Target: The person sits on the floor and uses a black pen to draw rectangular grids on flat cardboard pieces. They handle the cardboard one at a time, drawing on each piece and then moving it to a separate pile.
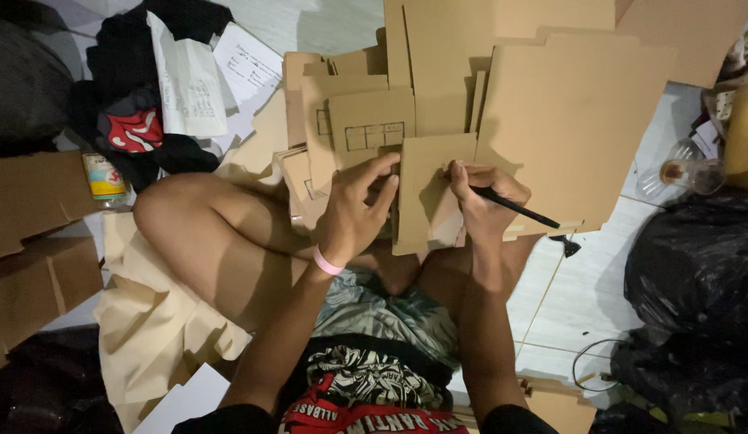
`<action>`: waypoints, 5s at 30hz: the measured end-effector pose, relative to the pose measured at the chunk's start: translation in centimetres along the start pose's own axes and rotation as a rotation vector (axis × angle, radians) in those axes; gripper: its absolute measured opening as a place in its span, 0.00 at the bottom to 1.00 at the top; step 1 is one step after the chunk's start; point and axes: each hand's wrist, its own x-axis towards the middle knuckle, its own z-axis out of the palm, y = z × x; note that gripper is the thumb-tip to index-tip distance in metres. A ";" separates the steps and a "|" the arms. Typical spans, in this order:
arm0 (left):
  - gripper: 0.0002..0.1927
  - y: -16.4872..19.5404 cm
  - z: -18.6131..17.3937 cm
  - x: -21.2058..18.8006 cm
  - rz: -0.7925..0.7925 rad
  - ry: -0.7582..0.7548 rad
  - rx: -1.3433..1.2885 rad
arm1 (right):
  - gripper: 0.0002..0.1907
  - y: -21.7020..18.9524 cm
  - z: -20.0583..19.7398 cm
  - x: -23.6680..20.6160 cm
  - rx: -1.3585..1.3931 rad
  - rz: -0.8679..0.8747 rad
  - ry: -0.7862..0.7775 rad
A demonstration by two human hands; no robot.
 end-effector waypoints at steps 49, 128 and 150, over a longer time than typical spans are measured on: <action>0.17 0.1 0.5 -0.7 -0.143 -0.028 -0.074 | 0.13 -0.2 -0.8 -0.3 -0.113 0.065 0.024; 0.22 -0.8 -0.2 -2.3 -0.244 -0.102 -0.291 | 0.13 -1.0 0.3 -2.4 -0.046 -0.038 -0.007; 0.20 -1.0 -0.1 -2.3 -0.240 -0.122 -0.240 | 0.13 -1.0 -0.8 -3.0 -0.108 -0.098 -0.125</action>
